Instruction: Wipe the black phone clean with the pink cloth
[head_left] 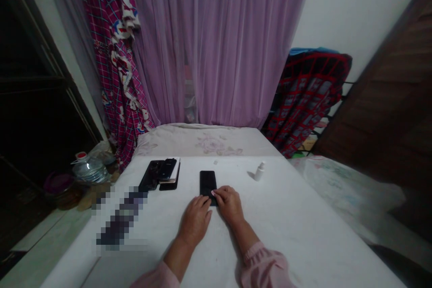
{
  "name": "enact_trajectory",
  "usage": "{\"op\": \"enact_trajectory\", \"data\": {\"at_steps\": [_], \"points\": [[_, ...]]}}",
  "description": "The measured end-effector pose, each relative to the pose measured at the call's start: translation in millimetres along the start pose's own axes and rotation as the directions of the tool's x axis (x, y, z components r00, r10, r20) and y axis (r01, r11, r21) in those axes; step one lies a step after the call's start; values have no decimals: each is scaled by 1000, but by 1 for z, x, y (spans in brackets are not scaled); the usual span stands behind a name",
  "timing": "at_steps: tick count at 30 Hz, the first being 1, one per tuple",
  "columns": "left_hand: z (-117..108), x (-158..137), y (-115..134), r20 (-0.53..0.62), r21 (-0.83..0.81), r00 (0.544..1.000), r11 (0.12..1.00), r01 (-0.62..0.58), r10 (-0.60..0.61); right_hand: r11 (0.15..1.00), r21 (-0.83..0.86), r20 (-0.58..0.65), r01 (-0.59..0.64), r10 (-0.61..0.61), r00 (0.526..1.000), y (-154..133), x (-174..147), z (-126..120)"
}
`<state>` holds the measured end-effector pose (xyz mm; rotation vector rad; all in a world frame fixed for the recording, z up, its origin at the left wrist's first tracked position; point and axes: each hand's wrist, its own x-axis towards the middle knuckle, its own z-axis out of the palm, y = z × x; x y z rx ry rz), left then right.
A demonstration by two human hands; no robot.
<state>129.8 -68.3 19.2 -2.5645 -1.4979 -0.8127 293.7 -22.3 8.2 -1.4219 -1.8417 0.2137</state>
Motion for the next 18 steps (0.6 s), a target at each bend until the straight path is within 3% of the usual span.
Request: {"op": "enact_trajectory", "data": {"at_steps": [5,14,18], "points": [[4,6,-4,0,24,1000,999,-24,24,996,-11,24,-87,88,996,6,20,8],[27,12,-24,-45,-22,999,999,-29,28,992,-46,43,-117,119,992,14,58,21],[23,15,-20,-12,-26,1000,1000,-10,10,991,76,52,-106,103,993,16,52,19]]}}
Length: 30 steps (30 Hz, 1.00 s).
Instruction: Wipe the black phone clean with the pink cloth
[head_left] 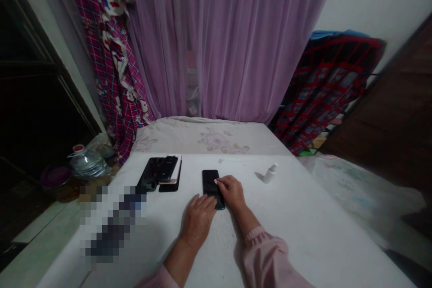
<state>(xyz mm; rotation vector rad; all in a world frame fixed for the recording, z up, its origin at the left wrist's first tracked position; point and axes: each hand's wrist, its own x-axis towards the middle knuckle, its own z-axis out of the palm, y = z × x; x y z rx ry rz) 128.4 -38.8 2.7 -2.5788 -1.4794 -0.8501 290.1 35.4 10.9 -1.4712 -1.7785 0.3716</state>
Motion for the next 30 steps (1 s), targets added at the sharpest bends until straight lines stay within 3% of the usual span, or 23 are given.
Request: {"op": "enact_trajectory", "data": {"at_steps": [4,9,17,25,30], "points": [[-12,4,6,62,-15,998,1000,24,-23,990,129,15,64,-66,998,2,-24,-7],[-11,7,3,94,-47,995,998,31,-26,986,159,50,52,-60,997,2,-37,-13],[-1,7,-9,147,-43,989,999,10,-3,994,-74,30,77,-74,997,5,1,1],[13,18,-16,144,-38,989,999,35,-29,997,-68,34,38,-36,999,15,35,12],[14,26,-17,135,-78,991,997,29,-18,997,-53,50,61,-58,997,19,36,10]]}}
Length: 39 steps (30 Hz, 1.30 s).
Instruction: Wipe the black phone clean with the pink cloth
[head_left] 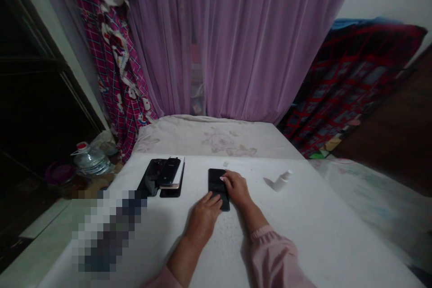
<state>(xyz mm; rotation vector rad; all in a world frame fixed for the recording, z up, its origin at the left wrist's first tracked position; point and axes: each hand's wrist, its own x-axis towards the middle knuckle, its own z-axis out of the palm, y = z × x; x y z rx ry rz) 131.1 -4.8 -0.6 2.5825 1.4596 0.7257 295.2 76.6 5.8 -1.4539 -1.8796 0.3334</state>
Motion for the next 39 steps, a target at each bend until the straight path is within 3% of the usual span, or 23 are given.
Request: {"op": "enact_trajectory", "data": {"at_steps": [9,14,26,31,39], "points": [[-2,-1,0,-42,-9,999,1000,-3,3,996,-17,26,88,-88,996,6,-31,-3],[4,-1,-4,-26,-19,1000,1000,-15,15,996,-30,95,83,-80,992,4,-5,1],[0,-2,-3,-43,-4,999,1000,-16,16,988,-148,6,-35,37,999,0,34,17],[-2,-1,-1,-57,-7,998,1000,3,-4,996,-85,26,32,-30,999,1,20,12],[-5,-1,1,-51,1,999,1000,9,-9,997,-30,-33,66,-67,997,0,-31,8]]}}
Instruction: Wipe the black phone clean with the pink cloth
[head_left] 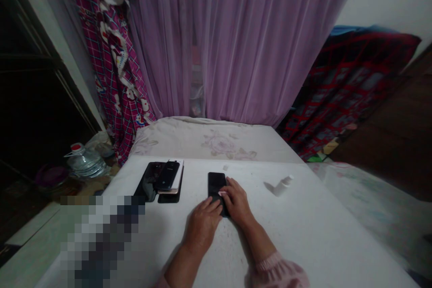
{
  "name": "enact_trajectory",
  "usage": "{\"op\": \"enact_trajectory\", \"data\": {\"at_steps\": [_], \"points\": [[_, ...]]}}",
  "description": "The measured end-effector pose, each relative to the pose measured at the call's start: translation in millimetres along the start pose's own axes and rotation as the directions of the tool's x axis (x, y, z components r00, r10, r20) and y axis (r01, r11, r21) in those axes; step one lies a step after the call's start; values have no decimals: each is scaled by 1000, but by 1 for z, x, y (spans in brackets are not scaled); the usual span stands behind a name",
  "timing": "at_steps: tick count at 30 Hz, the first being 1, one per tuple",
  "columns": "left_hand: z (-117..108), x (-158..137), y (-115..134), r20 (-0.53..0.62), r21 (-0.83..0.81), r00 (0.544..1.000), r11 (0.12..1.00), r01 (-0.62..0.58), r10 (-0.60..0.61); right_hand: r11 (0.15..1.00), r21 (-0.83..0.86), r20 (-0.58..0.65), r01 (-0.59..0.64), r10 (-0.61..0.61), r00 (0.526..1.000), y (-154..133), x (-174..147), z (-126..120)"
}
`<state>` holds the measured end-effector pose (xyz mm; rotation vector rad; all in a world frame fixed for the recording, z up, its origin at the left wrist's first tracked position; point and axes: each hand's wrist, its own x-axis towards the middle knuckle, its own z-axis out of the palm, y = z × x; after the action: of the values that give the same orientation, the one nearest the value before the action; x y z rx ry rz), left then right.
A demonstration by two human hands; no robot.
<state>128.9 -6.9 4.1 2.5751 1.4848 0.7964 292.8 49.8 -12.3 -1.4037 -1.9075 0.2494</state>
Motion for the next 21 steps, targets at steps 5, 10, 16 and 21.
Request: {"op": "enact_trajectory", "data": {"at_steps": [5,10,16,21], "points": [[2,0,-1,-59,7,998,1000,-12,13,999,-31,77,-16,18,997,-1,-3,-4],[3,0,0,-87,8,996,1000,-7,8,995,-54,80,-86,90,993,-9,22,1],[1,0,0,-63,0,998,1000,10,-10,978,-111,60,-177,184,981,-14,48,7],[-2,-1,2,-65,3,998,1000,0,0,963,-169,80,-211,226,971,-8,69,10]]}}
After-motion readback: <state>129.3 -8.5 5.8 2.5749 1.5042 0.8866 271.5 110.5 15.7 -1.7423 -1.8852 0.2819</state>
